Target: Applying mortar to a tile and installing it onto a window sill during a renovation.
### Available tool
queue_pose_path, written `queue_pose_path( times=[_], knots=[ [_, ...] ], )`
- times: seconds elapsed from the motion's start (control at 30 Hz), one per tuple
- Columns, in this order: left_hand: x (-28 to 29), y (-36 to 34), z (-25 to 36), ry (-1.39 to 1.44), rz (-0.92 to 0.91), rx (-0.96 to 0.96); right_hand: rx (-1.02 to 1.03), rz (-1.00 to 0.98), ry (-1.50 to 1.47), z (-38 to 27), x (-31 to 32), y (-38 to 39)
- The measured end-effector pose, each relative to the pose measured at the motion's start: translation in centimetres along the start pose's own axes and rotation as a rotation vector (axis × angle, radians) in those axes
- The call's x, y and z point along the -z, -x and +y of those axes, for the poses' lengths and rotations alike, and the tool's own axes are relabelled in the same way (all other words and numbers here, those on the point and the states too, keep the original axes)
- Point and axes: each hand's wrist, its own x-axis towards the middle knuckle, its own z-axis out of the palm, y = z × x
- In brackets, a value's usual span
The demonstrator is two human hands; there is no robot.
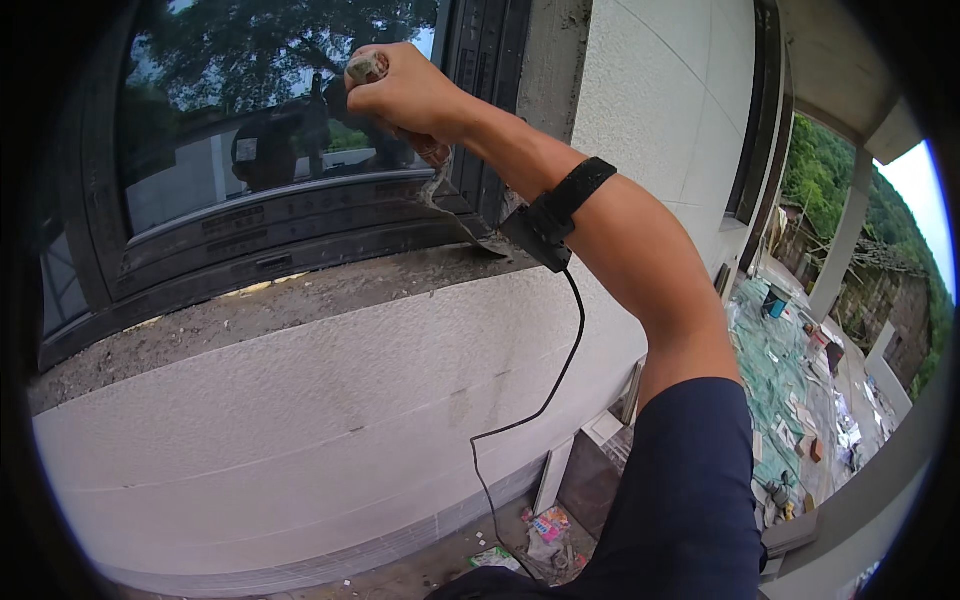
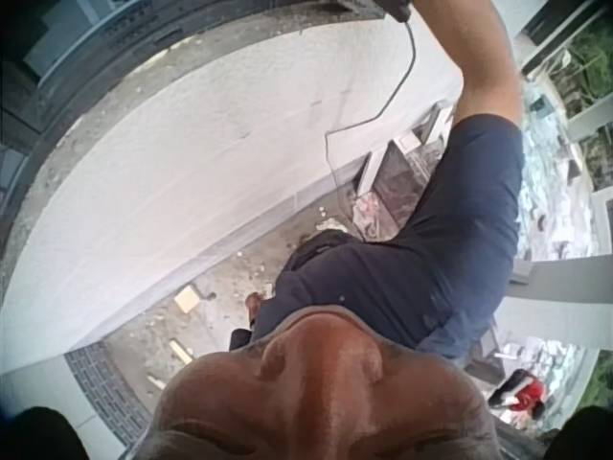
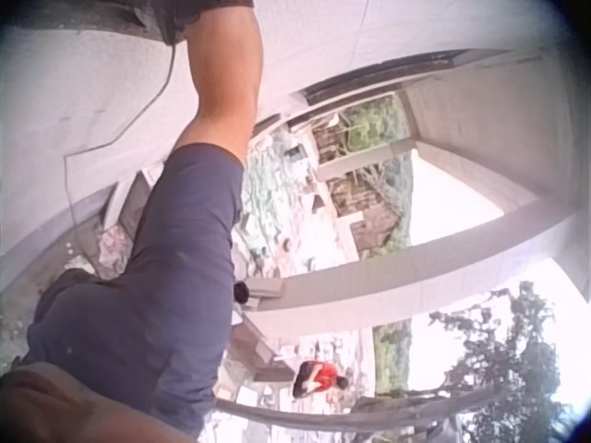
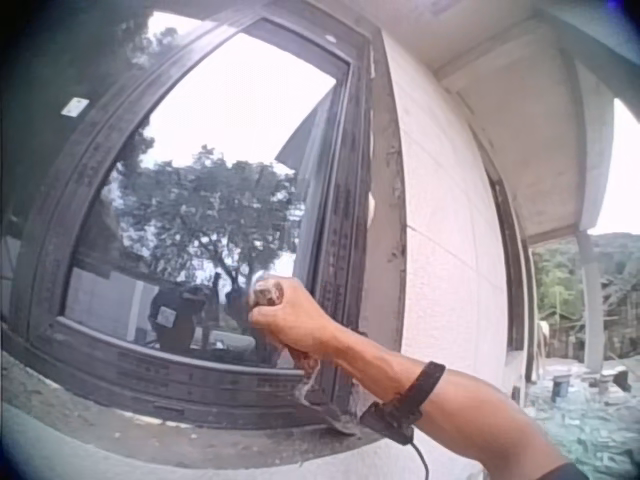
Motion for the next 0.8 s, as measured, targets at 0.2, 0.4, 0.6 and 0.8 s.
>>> queue_pose_path(
  times=[0.2,0.4,0.6,0.8],
  knots=[
    [0.3,-0.1,-0.2,0.006,-0.001,-0.001,0.324,0.014,-0.017,-1.5,-0.2,-0.8],
    [0.5,0.1,-0.1,0.008,-0.009,-0.001,0.154,-0.133,0.194,-0.2,-1.4,0.2],
    [1.0,0.4,-0.2,0.004,0.004,0.007,0.21,-0.027,-0.014,-1.2,-1.2,0.1],
    [1.3,0.5,-0.3,0.011,0.009,-0.001,0.044,-0.081,0.02,-0.4,-2.0,0.7]
  ],
)
